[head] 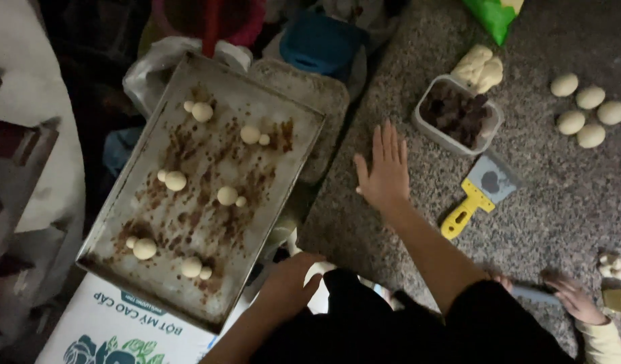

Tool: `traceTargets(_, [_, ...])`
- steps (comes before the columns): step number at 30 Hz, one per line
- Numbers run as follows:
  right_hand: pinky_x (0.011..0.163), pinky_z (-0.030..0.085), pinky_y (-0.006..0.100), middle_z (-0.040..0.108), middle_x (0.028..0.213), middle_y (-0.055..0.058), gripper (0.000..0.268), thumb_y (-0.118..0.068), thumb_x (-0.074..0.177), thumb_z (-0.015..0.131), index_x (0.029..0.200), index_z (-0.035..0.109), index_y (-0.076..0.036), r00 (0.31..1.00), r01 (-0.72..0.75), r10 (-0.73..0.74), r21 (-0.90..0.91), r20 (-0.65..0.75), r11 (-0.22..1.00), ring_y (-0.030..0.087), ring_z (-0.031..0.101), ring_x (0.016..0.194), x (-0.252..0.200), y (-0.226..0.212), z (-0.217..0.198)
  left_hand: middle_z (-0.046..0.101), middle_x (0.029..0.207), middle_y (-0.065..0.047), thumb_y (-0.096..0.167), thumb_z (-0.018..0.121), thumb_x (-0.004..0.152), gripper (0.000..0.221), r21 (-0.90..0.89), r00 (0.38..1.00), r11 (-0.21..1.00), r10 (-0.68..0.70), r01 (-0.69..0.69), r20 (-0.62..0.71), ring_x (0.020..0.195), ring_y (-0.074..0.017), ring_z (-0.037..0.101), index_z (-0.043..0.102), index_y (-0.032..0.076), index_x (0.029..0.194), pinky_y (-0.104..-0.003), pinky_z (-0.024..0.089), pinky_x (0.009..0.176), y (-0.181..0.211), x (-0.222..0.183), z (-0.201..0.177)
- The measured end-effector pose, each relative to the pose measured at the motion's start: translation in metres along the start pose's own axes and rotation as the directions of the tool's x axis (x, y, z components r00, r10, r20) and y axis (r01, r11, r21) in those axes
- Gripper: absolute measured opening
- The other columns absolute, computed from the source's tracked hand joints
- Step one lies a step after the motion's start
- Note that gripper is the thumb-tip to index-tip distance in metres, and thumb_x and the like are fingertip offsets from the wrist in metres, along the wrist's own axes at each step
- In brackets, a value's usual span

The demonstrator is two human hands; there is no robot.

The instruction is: Creating small figures out of dough by pinching off pieces, rolling them, and attaching them to larger dough balls on a baking tray.

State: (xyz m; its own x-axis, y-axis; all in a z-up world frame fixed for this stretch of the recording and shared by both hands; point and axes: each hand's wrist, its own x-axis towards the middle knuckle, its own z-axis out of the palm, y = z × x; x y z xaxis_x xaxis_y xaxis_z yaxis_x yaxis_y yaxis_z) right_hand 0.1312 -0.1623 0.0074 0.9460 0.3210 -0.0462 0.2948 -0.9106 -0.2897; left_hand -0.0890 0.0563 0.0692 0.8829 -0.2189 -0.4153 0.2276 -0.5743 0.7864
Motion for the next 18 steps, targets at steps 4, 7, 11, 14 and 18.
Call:
traceTargets(4, [0.120, 0.029, 0.049, 0.034, 0.163, 0.027, 0.068, -0.034, 0.102, 0.049, 0.155, 0.037, 0.008, 0.989, 0.124, -0.116, 0.086, -0.092, 0.988, 0.044, 0.036, 0.146, -0.066, -0.022, 0.000, 0.071, 0.131, -0.008, 0.026, 0.064, 0.094, 0.041, 0.116, 0.983, 0.978, 0.179, -0.175, -0.029, 0.113, -0.0322, 0.068, 0.065, 0.010, 0.132, -0.042, 0.052, 0.095, 0.017, 0.014, 0.004])
traceTargets(7, [0.116, 0.039, 0.046, 0.048, 0.157, 0.024, 0.061, -0.026, 0.098, 0.056, 0.148, 0.047, 0.007, 0.978, 0.207, -0.201, 0.094, -0.062, 0.974, 0.041, 0.047, 0.143, -0.137, -0.031, -0.008, 0.072, 0.122, -0.012, 0.023, 0.062, 0.093, 0.038, 0.066, 0.974, 0.973, 0.224, -0.222, -0.024, 0.102, -0.0341, 0.069, 0.067, 0.007, 0.128, -0.042, 0.054, 0.088, 0.041, 0.023, 0.002])
traceTargets(11, [0.125, 0.030, 0.052, 0.038, 0.170, 0.013, 0.069, -0.032, 0.095, 0.059, 0.157, 0.044, -0.005, 0.963, 0.268, -0.268, 0.022, -0.017, 0.963, 0.031, 0.036, 0.157, -0.092, 0.011, 0.019, 0.071, 0.113, -0.006, 0.015, 0.066, 0.088, 0.036, -0.042, 0.985, 0.986, 0.156, -0.160, -0.076, 0.078, -0.0263, 0.067, 0.069, 0.011, 0.124, -0.037, 0.054, 0.072, 0.059, 0.029, 0.013])
traceTargets(14, [0.132, 0.009, 0.049, 0.024, 0.174, 0.019, 0.076, -0.048, 0.108, 0.042, 0.163, 0.030, 0.003, 0.989, 0.148, -0.149, 0.066, 0.016, 0.987, 0.030, 0.019, 0.162, 0.001, 0.009, -0.022, 0.072, 0.118, -0.007, 0.010, 0.066, 0.088, 0.041, -0.145, 0.976, 0.989, -0.031, 0.000, -0.215, 0.082, -0.0236, 0.070, 0.067, 0.013, 0.129, -0.037, 0.057, 0.075, 0.077, 0.047, 0.025])
traceTargets(18, [0.134, -0.004, 0.047, 0.014, 0.178, 0.012, 0.071, -0.050, 0.114, 0.008, 0.173, 0.016, -0.011, 0.970, -0.022, 0.018, 0.012, 0.242, 1.000, 0.027, 0.004, 0.165, -0.012, 0.011, 0.010, 0.036, 0.160, -0.036, 0.007, 0.034, 0.110, 0.050, -0.233, 0.981, 0.968, -0.129, 0.092, -0.148, 0.151, -0.0504, 0.036, 0.036, -0.010, 0.157, -0.066, 0.030, 0.125, 0.124, 0.094, 0.003])
